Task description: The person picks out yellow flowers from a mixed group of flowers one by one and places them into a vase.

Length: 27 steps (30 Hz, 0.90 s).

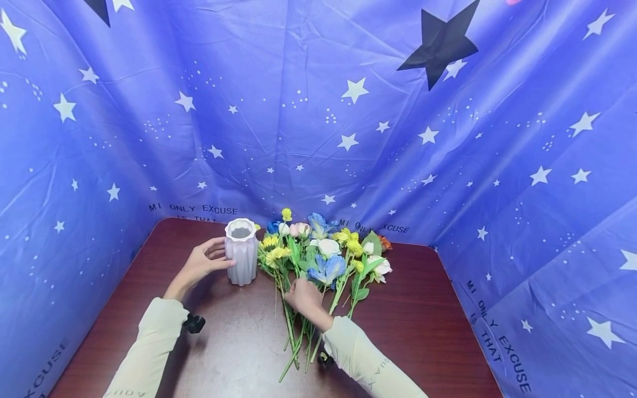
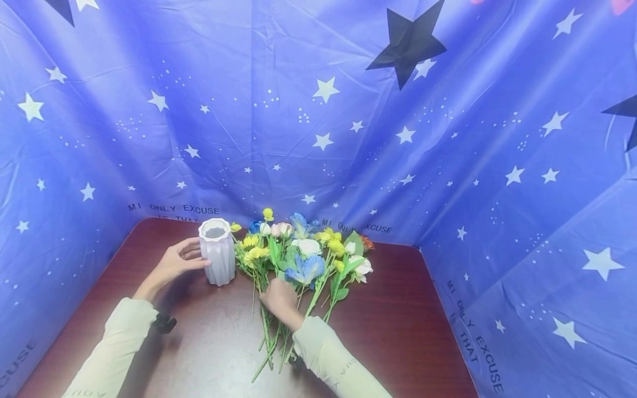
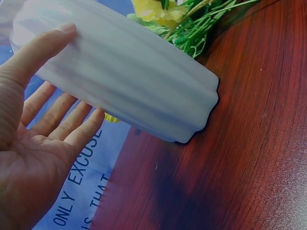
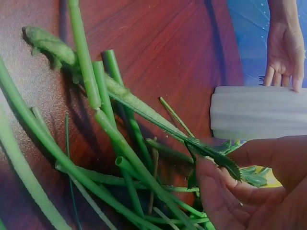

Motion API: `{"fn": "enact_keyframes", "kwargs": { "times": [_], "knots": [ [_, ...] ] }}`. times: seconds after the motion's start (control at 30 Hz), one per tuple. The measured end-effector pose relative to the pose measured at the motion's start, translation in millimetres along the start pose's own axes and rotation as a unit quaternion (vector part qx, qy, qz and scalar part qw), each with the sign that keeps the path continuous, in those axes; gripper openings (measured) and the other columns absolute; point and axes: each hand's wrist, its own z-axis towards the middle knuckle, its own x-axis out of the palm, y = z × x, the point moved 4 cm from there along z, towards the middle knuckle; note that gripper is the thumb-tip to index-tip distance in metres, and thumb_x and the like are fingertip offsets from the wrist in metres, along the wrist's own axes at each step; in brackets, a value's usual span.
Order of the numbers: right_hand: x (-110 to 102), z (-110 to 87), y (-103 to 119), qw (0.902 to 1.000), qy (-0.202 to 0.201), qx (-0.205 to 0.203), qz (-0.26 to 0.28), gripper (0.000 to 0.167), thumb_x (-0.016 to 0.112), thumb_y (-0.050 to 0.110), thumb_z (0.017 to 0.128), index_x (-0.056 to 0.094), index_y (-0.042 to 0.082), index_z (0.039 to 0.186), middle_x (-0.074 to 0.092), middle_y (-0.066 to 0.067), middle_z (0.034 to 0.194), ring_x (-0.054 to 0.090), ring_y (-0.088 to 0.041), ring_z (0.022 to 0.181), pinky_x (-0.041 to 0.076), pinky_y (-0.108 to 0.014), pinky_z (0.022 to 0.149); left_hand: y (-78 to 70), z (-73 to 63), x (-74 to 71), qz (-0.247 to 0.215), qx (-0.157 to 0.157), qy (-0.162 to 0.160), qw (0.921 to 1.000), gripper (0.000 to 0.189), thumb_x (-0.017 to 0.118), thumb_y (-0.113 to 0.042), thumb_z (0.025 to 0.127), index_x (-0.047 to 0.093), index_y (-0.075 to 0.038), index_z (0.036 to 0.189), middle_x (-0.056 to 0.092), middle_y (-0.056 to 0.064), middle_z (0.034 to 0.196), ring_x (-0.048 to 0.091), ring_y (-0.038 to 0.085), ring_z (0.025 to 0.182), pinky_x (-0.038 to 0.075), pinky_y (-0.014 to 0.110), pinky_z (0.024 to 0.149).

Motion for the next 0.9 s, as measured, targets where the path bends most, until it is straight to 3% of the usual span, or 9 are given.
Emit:
{"fn": "enact_keyframes", "kwargs": {
  "times": [0.27, 0.47, 0.67, 0.9],
  "knots": [
    [6, -1.5, -2, 0.9988, 0.036, -0.003, 0.032, 0.041, 0.081, 0.017, 0.085, 0.053, 0.017, 0.054, 0.055, 0.004, 0.043, 0.054, -0.008, 0.037, 0.034, -0.022, 0.041, 0.3, 0.7, 0.3, 0.005, 0.000, 0.001, 1.0000, 0.076, 0.082, 0.002, 0.081, 0.042, 0.011, 0.145, 0.049, 0.038, 0.142, 0.061, -0.006, 0.105, 0.056, 0.017, 0.096],
    [4, -5.1, 0, 0.9986, 0.052, 0.001, 0.014, 0.055, 0.089, 0.022, 0.079, 0.044, 0.018, 0.049, 0.049, 0.005, 0.041, 0.053, -0.010, 0.039, 0.034, -0.022, 0.043, 1.2, 0.9, -0.1, 0.006, 0.001, 0.000, 1.0000, 0.076, 0.082, 0.003, 0.081, 0.042, 0.011, 0.146, 0.049, 0.038, 0.141, 0.062, -0.007, 0.104, 0.056, 0.016, 0.095],
    [3, -8.4, 0, 0.9977, 0.058, 0.016, -0.032, 0.045, 0.096, 0.020, 0.068, 0.055, 0.011, 0.052, 0.059, -0.002, 0.045, 0.059, -0.014, 0.043, 0.050, -0.026, 0.050, 1.6, 0.2, -0.7, 0.010, 0.002, -0.001, 0.9999, 0.075, 0.082, 0.001, 0.082, 0.042, 0.010, 0.146, 0.049, 0.038, 0.142, 0.062, -0.007, 0.104, 0.056, 0.016, 0.094],
    [10, -10.8, -5, 0.9935, 0.093, 0.065, -0.014, 0.036, 0.098, 0.016, 0.065, 0.064, 0.004, 0.062, 0.066, -0.006, 0.049, 0.069, -0.019, 0.048, 0.060, -0.027, 0.062, 1.6, -0.3, -0.8, 0.013, 0.004, 0.000, 0.9999, 0.074, 0.081, 0.000, 0.083, 0.042, 0.009, 0.146, 0.050, 0.037, 0.142, 0.062, -0.007, 0.105, 0.056, 0.016, 0.094]
  ]
}}
